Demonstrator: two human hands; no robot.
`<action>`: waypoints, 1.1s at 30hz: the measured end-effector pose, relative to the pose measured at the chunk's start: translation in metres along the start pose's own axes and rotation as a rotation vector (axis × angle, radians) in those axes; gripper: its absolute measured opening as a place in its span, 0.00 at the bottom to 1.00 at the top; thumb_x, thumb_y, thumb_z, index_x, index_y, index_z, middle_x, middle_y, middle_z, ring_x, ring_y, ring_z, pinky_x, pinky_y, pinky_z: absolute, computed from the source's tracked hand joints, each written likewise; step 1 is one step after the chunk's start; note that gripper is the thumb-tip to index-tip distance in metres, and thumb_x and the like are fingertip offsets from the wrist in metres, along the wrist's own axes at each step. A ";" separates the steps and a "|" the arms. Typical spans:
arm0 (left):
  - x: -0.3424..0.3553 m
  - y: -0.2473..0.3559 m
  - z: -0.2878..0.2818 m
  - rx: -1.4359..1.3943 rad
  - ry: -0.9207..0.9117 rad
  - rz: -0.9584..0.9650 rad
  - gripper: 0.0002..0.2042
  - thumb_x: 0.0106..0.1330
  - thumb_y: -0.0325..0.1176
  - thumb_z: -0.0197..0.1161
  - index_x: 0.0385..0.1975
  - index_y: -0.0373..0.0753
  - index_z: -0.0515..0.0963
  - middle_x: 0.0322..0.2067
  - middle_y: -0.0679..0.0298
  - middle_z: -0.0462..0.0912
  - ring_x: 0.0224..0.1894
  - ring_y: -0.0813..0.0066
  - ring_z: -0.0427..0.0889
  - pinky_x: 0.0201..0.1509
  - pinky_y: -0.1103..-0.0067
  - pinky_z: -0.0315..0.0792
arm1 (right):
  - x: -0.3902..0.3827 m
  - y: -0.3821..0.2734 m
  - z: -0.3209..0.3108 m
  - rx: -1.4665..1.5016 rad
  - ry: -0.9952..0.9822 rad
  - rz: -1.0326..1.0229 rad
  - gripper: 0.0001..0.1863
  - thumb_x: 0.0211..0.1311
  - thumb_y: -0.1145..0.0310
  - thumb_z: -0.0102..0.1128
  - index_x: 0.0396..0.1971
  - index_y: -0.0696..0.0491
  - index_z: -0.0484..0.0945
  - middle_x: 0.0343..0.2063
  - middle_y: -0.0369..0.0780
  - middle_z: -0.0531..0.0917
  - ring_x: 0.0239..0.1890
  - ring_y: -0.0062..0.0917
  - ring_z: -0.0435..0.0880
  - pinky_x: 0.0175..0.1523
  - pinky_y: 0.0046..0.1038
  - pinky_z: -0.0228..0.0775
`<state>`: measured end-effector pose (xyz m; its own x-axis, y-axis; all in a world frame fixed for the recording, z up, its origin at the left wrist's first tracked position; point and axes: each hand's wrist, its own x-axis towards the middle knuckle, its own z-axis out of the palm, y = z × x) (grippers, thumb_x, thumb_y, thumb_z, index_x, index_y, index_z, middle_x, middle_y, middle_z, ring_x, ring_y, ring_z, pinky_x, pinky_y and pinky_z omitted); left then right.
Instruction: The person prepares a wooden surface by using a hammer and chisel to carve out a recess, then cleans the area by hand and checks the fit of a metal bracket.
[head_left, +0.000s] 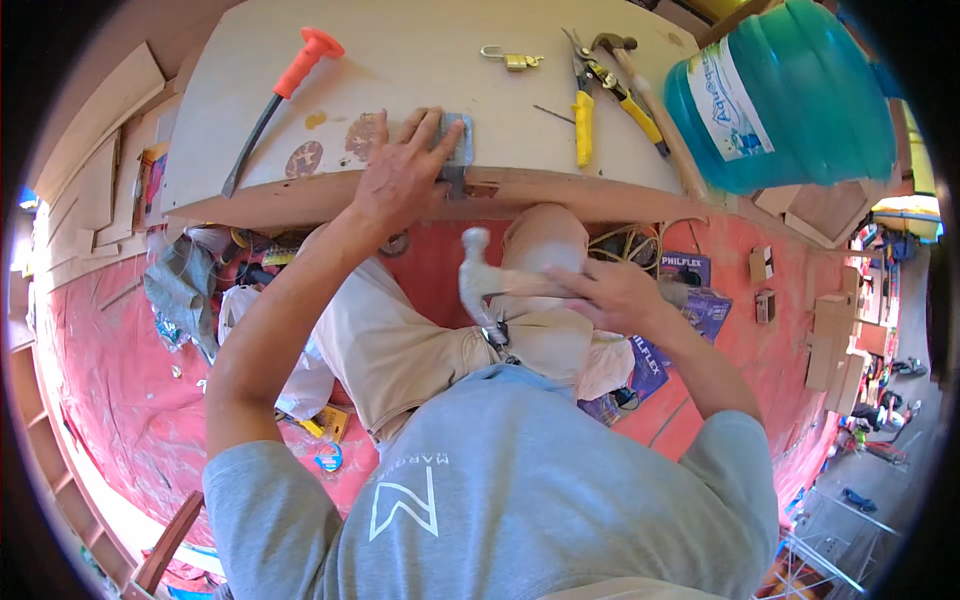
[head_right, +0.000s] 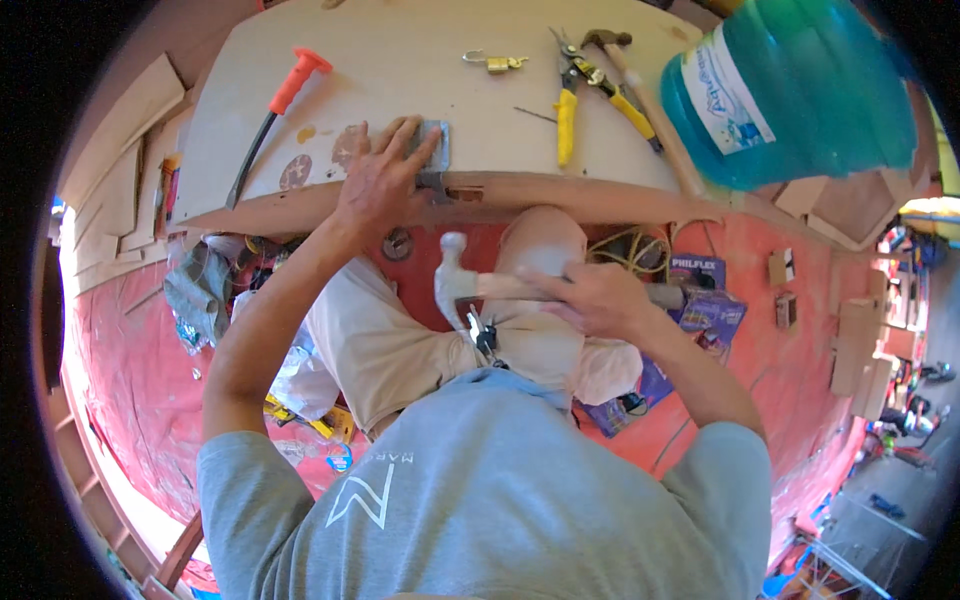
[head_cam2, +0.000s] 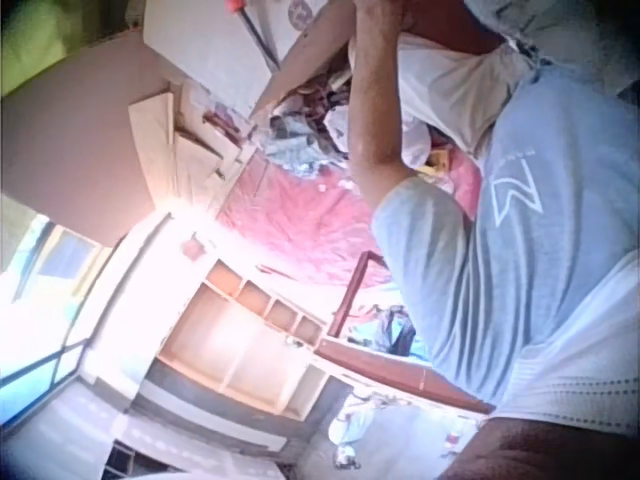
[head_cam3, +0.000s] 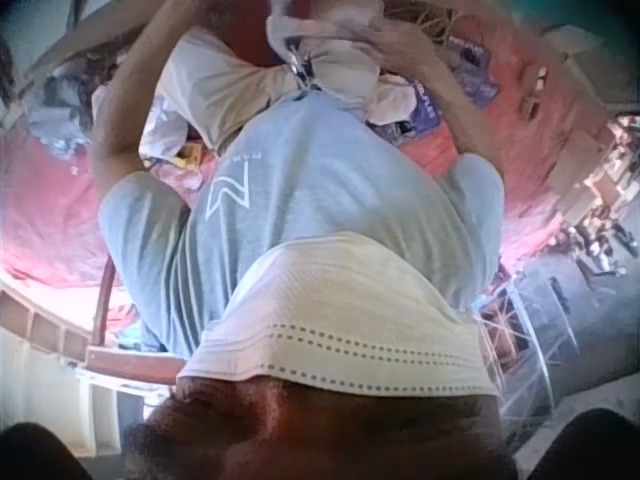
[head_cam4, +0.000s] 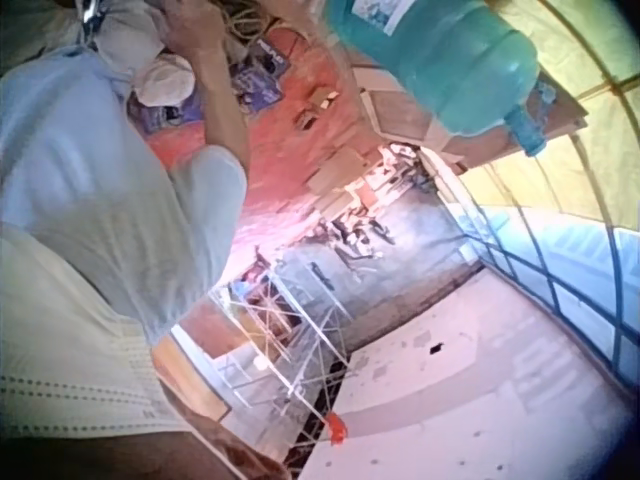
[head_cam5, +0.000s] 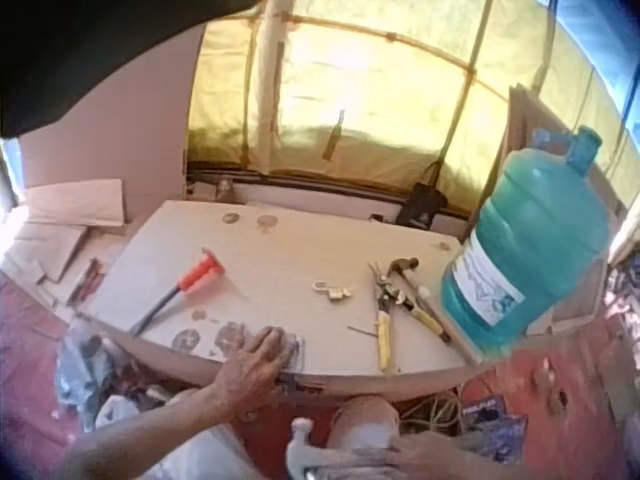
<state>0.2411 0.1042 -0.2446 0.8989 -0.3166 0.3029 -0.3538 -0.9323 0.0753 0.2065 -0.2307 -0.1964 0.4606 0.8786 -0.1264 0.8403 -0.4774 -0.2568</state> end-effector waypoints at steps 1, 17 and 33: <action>0.000 -0.001 0.000 0.015 -0.006 -0.018 0.39 0.46 0.38 0.72 0.63 0.45 0.66 0.61 0.55 0.65 0.67 0.61 0.61 0.66 0.44 0.55 | 0.010 0.000 0.016 -0.100 -0.041 -0.056 0.30 0.61 0.52 0.58 0.64 0.32 0.65 0.24 0.39 0.73 0.20 0.32 0.76 0.24 0.35 0.70; 0.004 0.002 0.000 0.073 -0.044 -0.026 0.41 0.49 0.40 0.72 0.67 0.51 0.62 0.64 0.57 0.64 0.67 0.59 0.62 0.64 0.44 0.55 | 0.083 0.021 0.066 -0.262 0.141 -0.054 0.28 0.62 0.49 0.54 0.64 0.26 0.63 0.25 0.41 0.76 0.19 0.33 0.80 0.21 0.36 0.73; 0.002 0.006 0.002 0.099 0.000 -0.011 0.41 0.47 0.40 0.73 0.65 0.48 0.64 0.62 0.55 0.64 0.66 0.60 0.63 0.64 0.42 0.54 | 0.047 0.053 0.037 -0.256 0.136 -0.186 0.29 0.61 0.51 0.57 0.63 0.26 0.64 0.28 0.41 0.79 0.22 0.34 0.81 0.24 0.35 0.75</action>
<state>0.2416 0.0974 -0.2456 0.9023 -0.3066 0.3030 -0.3169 -0.9483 -0.0159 0.2624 -0.2146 -0.2517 0.3118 0.9496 0.0337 0.9502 -0.3115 -0.0128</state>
